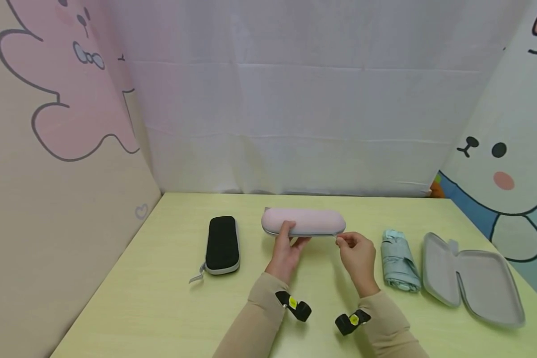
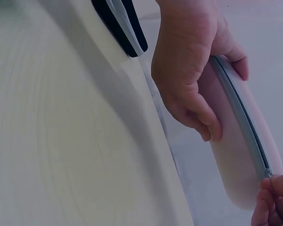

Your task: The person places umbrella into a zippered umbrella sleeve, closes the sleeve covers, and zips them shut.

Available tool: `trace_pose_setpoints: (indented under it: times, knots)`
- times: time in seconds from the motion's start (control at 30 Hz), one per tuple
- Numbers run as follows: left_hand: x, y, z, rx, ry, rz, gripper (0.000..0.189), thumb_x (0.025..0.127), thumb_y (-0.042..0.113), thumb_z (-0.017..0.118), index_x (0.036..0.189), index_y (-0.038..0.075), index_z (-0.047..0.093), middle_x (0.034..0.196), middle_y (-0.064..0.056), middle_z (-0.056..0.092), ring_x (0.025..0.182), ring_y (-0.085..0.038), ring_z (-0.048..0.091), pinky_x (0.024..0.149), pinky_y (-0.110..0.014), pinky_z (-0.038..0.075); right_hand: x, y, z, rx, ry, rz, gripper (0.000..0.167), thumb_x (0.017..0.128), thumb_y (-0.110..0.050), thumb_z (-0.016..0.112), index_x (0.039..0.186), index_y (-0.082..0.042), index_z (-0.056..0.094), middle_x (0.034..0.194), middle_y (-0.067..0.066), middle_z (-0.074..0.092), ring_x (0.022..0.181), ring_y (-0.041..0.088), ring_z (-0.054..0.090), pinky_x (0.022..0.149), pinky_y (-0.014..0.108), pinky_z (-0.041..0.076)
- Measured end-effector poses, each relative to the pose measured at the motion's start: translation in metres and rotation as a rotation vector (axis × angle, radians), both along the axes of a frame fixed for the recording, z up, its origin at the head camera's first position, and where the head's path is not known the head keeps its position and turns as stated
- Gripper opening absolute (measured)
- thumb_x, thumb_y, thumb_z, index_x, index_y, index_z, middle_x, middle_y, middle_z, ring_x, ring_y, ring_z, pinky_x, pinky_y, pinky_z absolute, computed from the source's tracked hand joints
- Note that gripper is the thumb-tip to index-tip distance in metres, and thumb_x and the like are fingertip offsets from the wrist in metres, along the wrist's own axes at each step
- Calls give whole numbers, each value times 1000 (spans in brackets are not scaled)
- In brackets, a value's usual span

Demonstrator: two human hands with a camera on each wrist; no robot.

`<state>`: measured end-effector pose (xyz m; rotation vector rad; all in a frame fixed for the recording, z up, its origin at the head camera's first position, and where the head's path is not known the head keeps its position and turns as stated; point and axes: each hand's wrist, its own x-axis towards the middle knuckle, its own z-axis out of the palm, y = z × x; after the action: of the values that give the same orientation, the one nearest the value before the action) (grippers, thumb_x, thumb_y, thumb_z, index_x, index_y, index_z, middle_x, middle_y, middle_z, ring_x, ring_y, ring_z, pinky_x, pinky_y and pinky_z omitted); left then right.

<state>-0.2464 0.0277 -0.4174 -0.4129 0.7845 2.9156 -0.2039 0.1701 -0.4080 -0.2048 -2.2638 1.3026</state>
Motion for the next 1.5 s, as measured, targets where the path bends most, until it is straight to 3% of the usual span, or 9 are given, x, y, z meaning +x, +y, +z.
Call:
trace_pose_setpoints:
  times: [0.17,0.33,0.5,0.63,0.8,1.0,1.13,1.23,1.5]
  knots:
    - [1,-1,-1,21,-3,-14,54,80,5,54,129,2,30,119,-19,35,105,-37,46,94,-50,39,1,-2,0,-7,-4,11,6,82,0,64,81,2,69,71,11,67,59,12,55,48,20,40]
    - [0,-7,-8,21,-27,-79,58,78,6,57,129,5,28,116,-19,38,98,-36,50,96,-49,37,1,0,0,-1,-15,6,6,83,0,64,81,2,69,72,12,67,60,13,55,48,21,40]
    - [-1,-17,-10,-35,-62,-154,67,80,24,62,133,9,23,116,-21,44,103,-37,54,95,-50,38,-1,5,1,-2,3,-25,6,84,1,63,81,3,69,73,13,67,60,13,56,48,19,40]
    - [-3,-22,-8,-34,-97,-151,74,80,34,62,136,8,22,117,-20,42,106,-33,49,91,-44,43,-2,9,2,3,23,-31,6,84,1,63,82,4,68,72,14,66,60,13,56,48,19,40]
    - [-7,-25,-8,-19,-121,-150,69,76,14,58,136,5,26,123,-19,35,110,-32,43,91,-40,43,-4,15,-3,-38,-6,-37,7,85,1,62,83,5,68,73,15,66,59,7,53,48,18,41]
    - [-8,-29,-8,-112,-41,-266,74,68,-4,47,138,3,23,131,-23,29,119,-37,35,96,-46,36,-4,24,-8,-78,-38,-69,9,87,0,60,85,5,68,78,17,66,61,5,53,49,18,42]
    - [-5,-32,-8,-192,-29,-331,69,72,-1,63,134,1,32,127,-22,38,113,-33,41,91,-39,41,-5,26,-7,-69,-47,-77,10,87,-1,60,86,5,67,79,18,67,62,5,54,50,17,42]
    - [-6,-32,-8,-263,-59,-331,65,76,10,73,131,3,40,125,-20,44,110,-30,46,88,-35,42,-5,27,-5,-72,-53,-84,9,87,0,60,86,5,67,78,17,67,62,5,54,50,18,42]
    - [-6,-26,-8,-313,-110,-228,63,79,15,70,132,1,40,123,-21,47,105,-28,51,88,-38,44,-5,23,-3,-77,-54,-93,9,86,-1,61,84,4,68,75,14,66,59,5,52,47,19,40]
